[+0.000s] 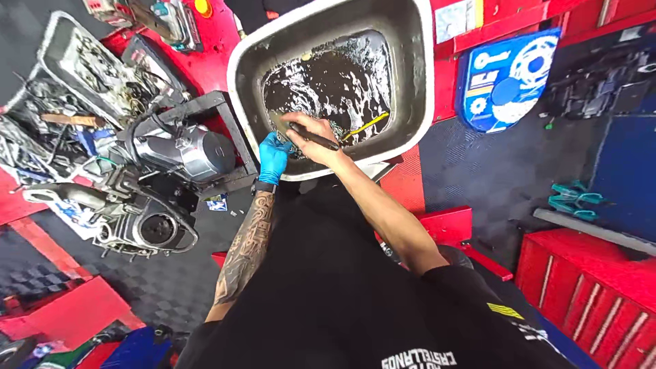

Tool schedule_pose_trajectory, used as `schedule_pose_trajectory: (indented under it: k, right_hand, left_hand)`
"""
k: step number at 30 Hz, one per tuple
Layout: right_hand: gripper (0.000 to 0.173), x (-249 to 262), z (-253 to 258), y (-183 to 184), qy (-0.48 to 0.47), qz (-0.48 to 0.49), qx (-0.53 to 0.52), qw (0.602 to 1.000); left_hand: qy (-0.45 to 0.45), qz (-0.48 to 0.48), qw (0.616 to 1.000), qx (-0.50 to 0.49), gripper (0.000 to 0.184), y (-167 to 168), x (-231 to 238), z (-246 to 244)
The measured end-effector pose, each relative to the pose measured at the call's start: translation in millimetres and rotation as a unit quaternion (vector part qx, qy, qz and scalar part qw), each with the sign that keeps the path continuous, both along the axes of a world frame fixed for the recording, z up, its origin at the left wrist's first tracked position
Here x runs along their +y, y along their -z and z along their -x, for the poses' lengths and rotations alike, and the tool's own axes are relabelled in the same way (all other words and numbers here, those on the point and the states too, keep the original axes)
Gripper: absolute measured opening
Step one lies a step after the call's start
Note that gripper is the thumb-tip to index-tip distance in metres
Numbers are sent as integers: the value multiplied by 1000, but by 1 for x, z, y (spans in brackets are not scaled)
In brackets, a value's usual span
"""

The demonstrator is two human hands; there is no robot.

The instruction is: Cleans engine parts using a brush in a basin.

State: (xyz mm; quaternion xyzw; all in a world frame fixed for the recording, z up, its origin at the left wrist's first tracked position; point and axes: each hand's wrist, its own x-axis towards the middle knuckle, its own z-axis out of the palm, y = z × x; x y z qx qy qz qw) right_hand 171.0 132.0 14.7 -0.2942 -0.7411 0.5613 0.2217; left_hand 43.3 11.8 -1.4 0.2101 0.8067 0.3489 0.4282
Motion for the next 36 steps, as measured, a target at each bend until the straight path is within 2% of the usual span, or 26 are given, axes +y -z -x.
schedule_pose_trajectory:
  k: [2,5,7,9,11,14,16,18,20,22,25,26,28,30,32,34,36]
  right_hand:
    - [29,-5,-7,14,-43,13,-7,999]
    - [28,10,-27,31,-93,8,-108,990]
    - [28,10,-28,25,-55,2,-96,994]
    - [29,3,-17,11,-16,27,-44,999]
    - [29,-8,-13,14,-15,58,-9,998]
    - [27,7,-33,34,-36,35,-90,995]
    - [27,14,-37,31,4,18,-71,997]
    - [28,11,-30,7,23,19,16,999]
    - [26,6,-21,-3,-12,9,68,998]
    - [27,8,-27,14,-47,-7,31,998]
    - [27,25,-43,35,-52,-10,-65,996]
    - [26,25,-45,29,-41,-6,-59,997]
    - [26,20,-34,4,-36,3,22,999]
    - [26,5,-26,-6,-52,13,76,996]
    - [26,6,-30,13,-45,14,59,997]
    - [25,18,-41,33,-34,-2,-11,999]
    - [26,17,-45,21,-5,1,-8,1000]
  left_hand:
    - [58,35,994,89,33,-9,2,0]
    - [80,91,982,143,30,-8,0,0]
    - [98,108,976,161,32,-11,-2,-3]
    - [105,107,975,165,34,-19,3,-8]
    - [116,87,973,177,34,-25,5,-8]
    - [138,52,968,201,37,-21,7,1]
    - [155,28,963,218,34,-20,4,5]
    - [152,10,965,213,30,-24,-5,1]
    - [153,2,967,203,21,-32,-1,1]
    - [164,11,964,208,19,-32,0,7]
    - [181,27,958,221,29,-21,-8,19]
    - [189,28,956,224,29,-20,-11,20]
    - [187,29,954,234,27,-21,-11,19]
    - [178,30,957,226,17,-29,-19,12]
    - [163,7,967,196,22,-34,-8,18]
    - [155,-34,974,160,27,-32,-3,29]
    - [165,-40,974,148,28,-32,-3,31]
